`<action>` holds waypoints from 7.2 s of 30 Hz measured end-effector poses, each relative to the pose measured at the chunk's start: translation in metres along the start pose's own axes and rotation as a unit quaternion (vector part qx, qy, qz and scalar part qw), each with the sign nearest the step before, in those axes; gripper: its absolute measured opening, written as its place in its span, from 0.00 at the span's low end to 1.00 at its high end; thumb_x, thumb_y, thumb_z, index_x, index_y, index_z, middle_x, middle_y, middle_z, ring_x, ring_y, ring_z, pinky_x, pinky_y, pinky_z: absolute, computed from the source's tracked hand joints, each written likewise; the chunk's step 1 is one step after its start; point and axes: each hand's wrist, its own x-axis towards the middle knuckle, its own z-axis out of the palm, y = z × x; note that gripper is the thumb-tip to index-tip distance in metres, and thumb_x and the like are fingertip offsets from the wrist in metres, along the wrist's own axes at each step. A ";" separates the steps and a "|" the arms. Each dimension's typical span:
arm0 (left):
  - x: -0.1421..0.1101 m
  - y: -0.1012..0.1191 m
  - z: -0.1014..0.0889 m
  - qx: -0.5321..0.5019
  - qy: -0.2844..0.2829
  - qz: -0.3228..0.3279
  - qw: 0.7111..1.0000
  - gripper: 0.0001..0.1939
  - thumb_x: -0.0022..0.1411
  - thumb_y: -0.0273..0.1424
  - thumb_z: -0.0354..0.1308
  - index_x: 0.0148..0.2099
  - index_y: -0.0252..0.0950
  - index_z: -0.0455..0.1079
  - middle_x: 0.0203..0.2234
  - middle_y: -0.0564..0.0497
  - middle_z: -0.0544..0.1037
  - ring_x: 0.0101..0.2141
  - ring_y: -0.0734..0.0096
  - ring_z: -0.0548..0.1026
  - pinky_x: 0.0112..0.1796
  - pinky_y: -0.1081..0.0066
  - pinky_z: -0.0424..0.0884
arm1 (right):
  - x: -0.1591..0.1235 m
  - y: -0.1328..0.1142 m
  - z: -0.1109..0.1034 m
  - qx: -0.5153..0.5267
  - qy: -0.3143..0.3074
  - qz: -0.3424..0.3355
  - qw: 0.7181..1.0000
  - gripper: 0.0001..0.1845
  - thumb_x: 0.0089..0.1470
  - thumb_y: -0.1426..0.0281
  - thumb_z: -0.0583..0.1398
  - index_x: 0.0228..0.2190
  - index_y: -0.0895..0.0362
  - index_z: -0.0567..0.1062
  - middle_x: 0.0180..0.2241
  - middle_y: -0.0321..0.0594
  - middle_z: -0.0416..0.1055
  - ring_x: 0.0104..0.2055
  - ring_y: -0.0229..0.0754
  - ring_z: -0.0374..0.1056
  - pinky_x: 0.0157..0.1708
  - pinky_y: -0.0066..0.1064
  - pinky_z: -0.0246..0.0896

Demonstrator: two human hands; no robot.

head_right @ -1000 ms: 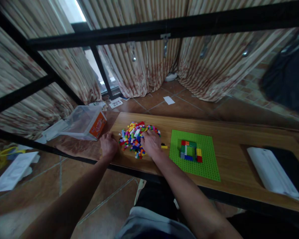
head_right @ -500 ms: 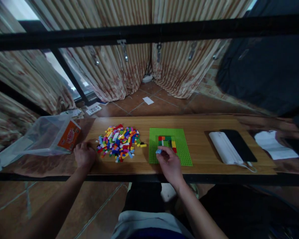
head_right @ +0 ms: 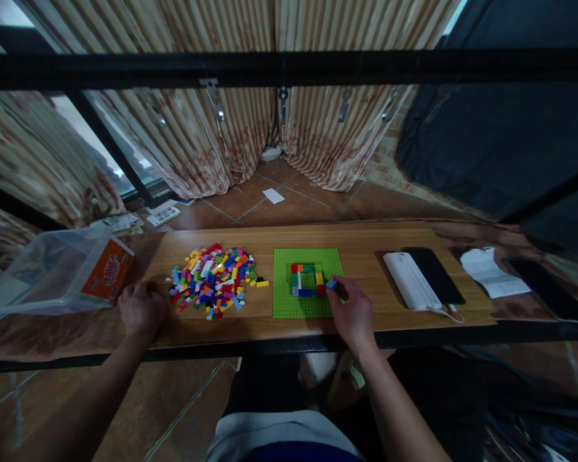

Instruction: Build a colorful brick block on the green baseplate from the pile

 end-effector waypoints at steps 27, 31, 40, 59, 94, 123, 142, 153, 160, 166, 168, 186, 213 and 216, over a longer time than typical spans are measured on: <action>-0.001 0.009 -0.009 0.015 -0.022 -0.004 1.000 0.18 0.57 0.25 0.47 0.47 0.28 0.73 0.44 0.35 0.72 0.47 0.49 0.69 0.50 0.55 0.64 | 0.045 -0.012 0.036 -0.358 -0.133 -0.233 0.894 0.09 0.58 0.70 0.56 0.33 0.55 0.77 0.34 0.45 0.76 0.37 0.47 0.67 0.37 0.36 0.56; -0.001 0.008 -0.008 -0.003 -0.011 -0.005 1.000 0.17 0.57 0.25 0.47 0.45 0.29 0.73 0.44 0.36 0.72 0.47 0.49 0.69 0.50 0.55 0.63 | 0.046 -0.012 0.034 -0.349 -0.149 -0.245 0.892 0.09 0.57 0.71 0.56 0.32 0.54 0.76 0.33 0.45 0.75 0.37 0.48 0.67 0.38 0.37 0.56; 0.000 0.004 -0.004 0.027 -0.012 0.014 0.999 0.19 0.59 0.26 0.47 0.47 0.28 0.73 0.44 0.35 0.73 0.47 0.48 0.69 0.50 0.55 0.64 | 0.048 -0.009 0.035 -0.320 -0.150 -0.261 0.898 0.08 0.56 0.73 0.55 0.32 0.55 0.75 0.35 0.45 0.73 0.40 0.48 0.65 0.41 0.37 0.58; -0.001 0.008 -0.008 0.028 -0.020 0.002 0.999 0.19 0.58 0.25 0.47 0.48 0.28 0.73 0.45 0.35 0.72 0.47 0.48 0.69 0.49 0.55 0.65 | 0.049 -0.007 0.032 -0.278 -0.168 -0.253 0.911 0.08 0.55 0.72 0.57 0.29 0.53 0.76 0.32 0.41 0.73 0.37 0.45 0.66 0.39 0.35 0.60; -0.002 0.006 -0.006 0.009 -0.011 0.004 1.000 0.17 0.58 0.24 0.48 0.47 0.30 0.73 0.44 0.36 0.72 0.48 0.49 0.69 0.49 0.56 0.65 | 0.061 -0.013 0.024 -0.293 -0.242 -0.241 0.893 0.06 0.54 0.69 0.61 0.33 0.54 0.79 0.36 0.42 0.74 0.40 0.46 0.69 0.43 0.37 0.62; -0.001 0.005 -0.005 0.011 -0.010 0.003 1.000 0.18 0.57 0.24 0.49 0.47 0.29 0.73 0.45 0.35 0.72 0.48 0.48 0.69 0.49 0.52 0.66 | 0.071 0.020 0.039 -0.121 -0.059 -0.151 0.979 0.21 0.54 0.56 0.57 0.44 0.56 0.75 0.44 0.49 0.73 0.49 0.53 0.67 0.51 0.48 0.61; -0.002 0.005 -0.005 0.017 -0.011 0.005 1.000 0.16 0.58 0.25 0.49 0.46 0.31 0.73 0.43 0.36 0.71 0.47 0.49 0.69 0.49 0.53 0.66 | 0.075 0.033 0.057 -0.094 -0.107 -0.099 0.985 0.15 0.48 0.56 0.63 0.36 0.49 0.78 0.45 0.42 0.74 0.51 0.51 0.66 0.54 0.52 0.57; -0.002 0.010 -0.007 -0.012 -0.018 -0.019 1.000 0.14 0.57 0.25 0.50 0.43 0.33 0.73 0.43 0.39 0.72 0.47 0.51 0.68 0.50 0.54 0.65 | 0.075 0.035 0.056 -0.107 -0.115 -0.099 0.983 0.14 0.48 0.56 0.64 0.36 0.49 0.78 0.45 0.42 0.73 0.51 0.52 0.66 0.52 0.53 0.59; -0.002 0.009 -0.006 0.020 -0.018 0.012 1.000 0.16 0.59 0.26 0.48 0.46 0.30 0.73 0.43 0.36 0.73 0.47 0.49 0.69 0.49 0.55 0.65 | 0.079 0.030 0.059 -0.121 -0.110 -0.083 0.983 0.12 0.46 0.58 0.65 0.34 0.48 0.78 0.43 0.42 0.73 0.50 0.52 0.66 0.52 0.53 0.59; -0.002 0.009 -0.007 0.029 -0.018 0.012 0.999 0.17 0.59 0.25 0.48 0.47 0.29 0.73 0.44 0.35 0.72 0.47 0.49 0.69 0.49 0.55 0.65 | 0.080 0.035 0.055 -0.112 -0.129 -0.111 0.979 0.15 0.49 0.57 0.62 0.38 0.49 0.79 0.45 0.43 0.72 0.52 0.52 0.65 0.53 0.55 0.58; -0.002 0.009 -0.008 0.026 -0.016 0.013 0.999 0.17 0.58 0.25 0.48 0.47 0.30 0.73 0.44 0.35 0.72 0.48 0.49 0.69 0.49 0.55 0.64 | 0.081 0.038 0.053 -0.096 -0.140 -0.127 0.977 0.14 0.52 0.59 0.59 0.39 0.49 0.78 0.46 0.43 0.72 0.53 0.51 0.65 0.54 0.54 0.57; -0.001 0.006 -0.008 0.004 -0.011 0.019 1.000 0.15 0.59 0.25 0.48 0.44 0.30 0.73 0.43 0.35 0.72 0.47 0.50 0.69 0.48 0.55 0.65 | 0.079 0.041 0.058 -0.102 -0.123 -0.121 0.980 0.15 0.47 0.67 0.61 0.41 0.49 0.78 0.48 0.41 0.73 0.54 0.51 0.64 0.55 0.53 0.56; -0.001 0.007 -0.006 0.017 -0.017 0.015 1.000 0.15 0.59 0.26 0.48 0.45 0.30 0.73 0.43 0.35 0.73 0.48 0.49 0.70 0.49 0.53 0.66 | 0.086 0.037 0.063 -0.097 -0.115 -0.079 0.985 0.12 0.44 0.73 0.62 0.33 0.47 0.79 0.43 0.39 0.74 0.50 0.49 0.68 0.52 0.54 0.62; -0.001 0.008 -0.007 0.005 -0.015 0.012 1.000 0.16 0.60 0.26 0.48 0.44 0.30 0.74 0.44 0.36 0.73 0.48 0.49 0.70 0.49 0.54 0.66 | 0.083 0.037 0.062 -0.094 -0.110 -0.088 0.986 0.12 0.45 0.72 0.61 0.35 0.48 0.78 0.44 0.39 0.74 0.51 0.49 0.67 0.54 0.54 0.60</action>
